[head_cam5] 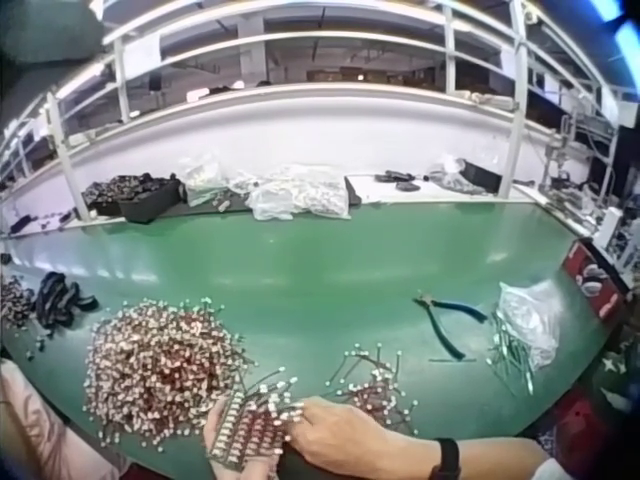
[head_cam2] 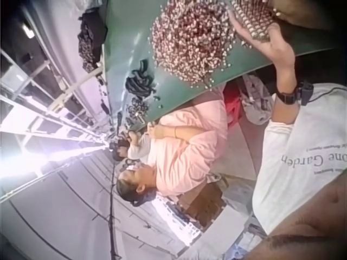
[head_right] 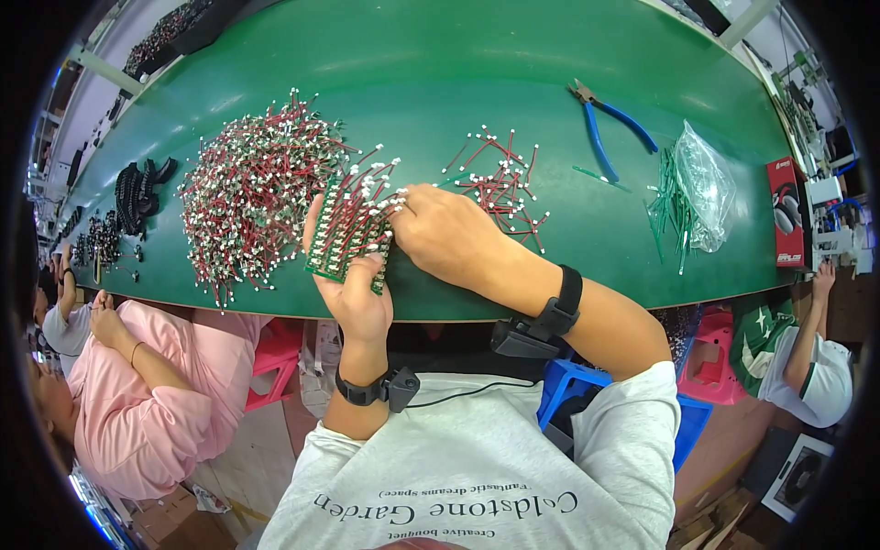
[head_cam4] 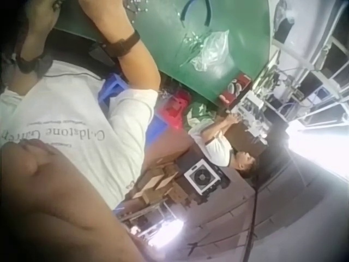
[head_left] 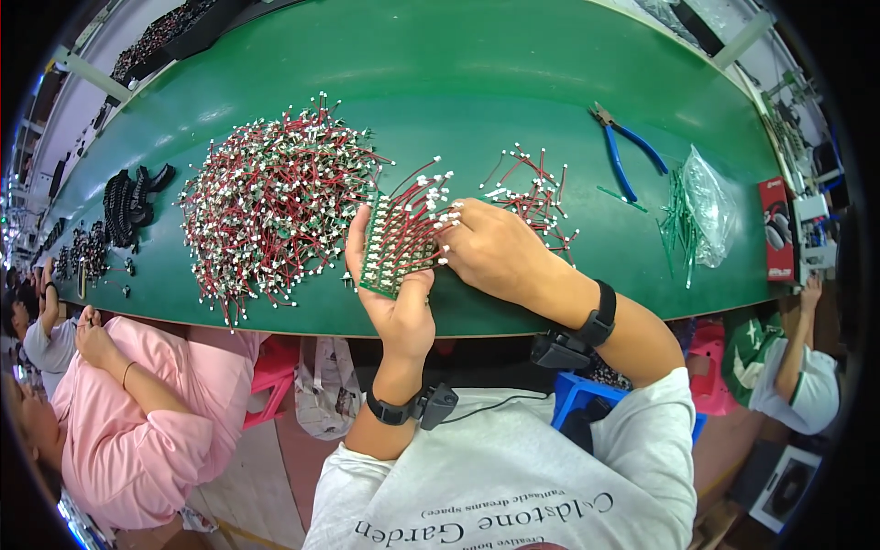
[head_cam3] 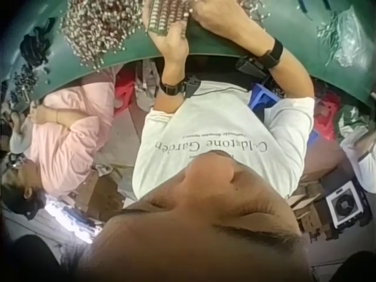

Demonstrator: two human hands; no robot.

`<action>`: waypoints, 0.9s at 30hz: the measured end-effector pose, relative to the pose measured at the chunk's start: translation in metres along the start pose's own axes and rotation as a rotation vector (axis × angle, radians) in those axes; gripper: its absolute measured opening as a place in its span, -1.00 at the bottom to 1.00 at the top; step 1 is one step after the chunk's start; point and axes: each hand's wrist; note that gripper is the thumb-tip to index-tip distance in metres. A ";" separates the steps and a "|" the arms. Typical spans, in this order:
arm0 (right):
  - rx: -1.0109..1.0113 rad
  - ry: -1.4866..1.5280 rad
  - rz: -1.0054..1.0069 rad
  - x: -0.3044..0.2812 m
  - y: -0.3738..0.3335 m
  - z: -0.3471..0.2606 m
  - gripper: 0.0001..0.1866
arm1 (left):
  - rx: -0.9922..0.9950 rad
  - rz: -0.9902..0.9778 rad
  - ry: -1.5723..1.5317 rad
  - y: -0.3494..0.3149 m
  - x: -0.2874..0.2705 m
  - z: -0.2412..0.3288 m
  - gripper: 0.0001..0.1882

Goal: Manually assembling LED components onto a fixture.

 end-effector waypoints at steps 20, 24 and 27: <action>0.173 0.265 0.010 -0.006 0.000 0.005 -0.84 | 0.011 0.023 -0.016 0.002 -0.001 -0.002 -0.14; 0.131 0.234 0.018 -0.005 0.002 0.006 -0.83 | -0.022 0.017 -0.074 0.004 0.003 0.000 -0.13; 0.103 0.212 0.012 -0.001 0.000 0.009 -0.83 | -0.044 0.027 -0.111 0.005 0.004 0.003 -0.14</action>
Point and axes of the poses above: each hand's wrist, its own y-axis towards the middle knuckle, its own x-axis out of the palm, z = x × y, and after that the axes turned 7 degrees about -y, right-handed
